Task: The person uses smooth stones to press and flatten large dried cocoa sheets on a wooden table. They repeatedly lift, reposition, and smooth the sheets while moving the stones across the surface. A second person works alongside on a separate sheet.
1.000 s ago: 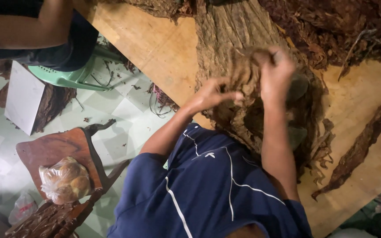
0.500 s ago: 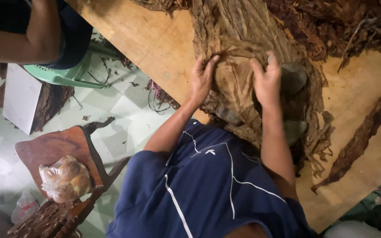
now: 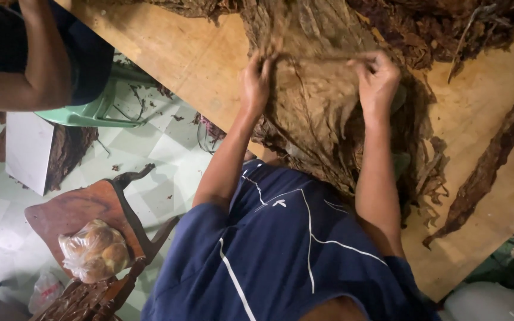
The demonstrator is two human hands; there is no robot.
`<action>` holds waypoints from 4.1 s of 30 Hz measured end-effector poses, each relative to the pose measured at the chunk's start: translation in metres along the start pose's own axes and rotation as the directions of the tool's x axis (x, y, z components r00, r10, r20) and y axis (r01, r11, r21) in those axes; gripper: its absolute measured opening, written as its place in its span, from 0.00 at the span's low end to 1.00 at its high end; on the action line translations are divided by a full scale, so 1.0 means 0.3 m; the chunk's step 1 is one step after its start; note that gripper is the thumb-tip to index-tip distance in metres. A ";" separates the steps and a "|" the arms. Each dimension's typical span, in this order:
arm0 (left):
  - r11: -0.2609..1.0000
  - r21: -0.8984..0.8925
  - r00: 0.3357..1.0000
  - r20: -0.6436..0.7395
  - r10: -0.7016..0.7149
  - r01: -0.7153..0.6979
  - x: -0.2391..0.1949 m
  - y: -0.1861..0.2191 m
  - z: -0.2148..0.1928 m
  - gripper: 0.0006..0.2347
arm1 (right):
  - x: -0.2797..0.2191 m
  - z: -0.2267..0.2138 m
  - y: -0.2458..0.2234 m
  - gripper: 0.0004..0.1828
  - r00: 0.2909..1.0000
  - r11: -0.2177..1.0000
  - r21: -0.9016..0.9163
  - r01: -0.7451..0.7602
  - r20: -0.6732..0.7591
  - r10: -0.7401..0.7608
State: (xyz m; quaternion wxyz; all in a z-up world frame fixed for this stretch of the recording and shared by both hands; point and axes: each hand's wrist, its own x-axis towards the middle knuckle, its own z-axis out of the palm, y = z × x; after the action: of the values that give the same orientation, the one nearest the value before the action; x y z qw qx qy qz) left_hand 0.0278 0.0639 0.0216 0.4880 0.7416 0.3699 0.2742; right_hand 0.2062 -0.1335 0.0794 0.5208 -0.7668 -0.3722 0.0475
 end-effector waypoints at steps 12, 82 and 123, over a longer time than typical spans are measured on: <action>0.908 -0.328 0.958 -0.026 -0.286 0.262 -0.176 0.092 -0.016 0.34 | -0.231 0.045 0.056 0.31 0.626 0.764 -0.477 -0.434 0.450 0.636; 0.999 0.035 0.902 0.431 0.017 -0.035 -0.081 -0.253 -0.011 0.38 | 0.150 0.017 0.509 0.21 0.975 0.584 -0.811 0.003 0.131 0.177; 0.585 0.745 0.943 0.308 0.126 -0.321 -0.008 0.018 0.483 0.25 | 0.243 0.042 0.252 0.42 0.820 0.858 -0.485 -0.166 0.416 0.394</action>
State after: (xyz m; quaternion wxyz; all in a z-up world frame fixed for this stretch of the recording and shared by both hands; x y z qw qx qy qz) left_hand 0.1392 -0.0148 -0.0278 0.1128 0.9459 0.2985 0.0590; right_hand 0.2923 -0.0922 0.0337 0.2117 -0.8698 -0.3754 0.2402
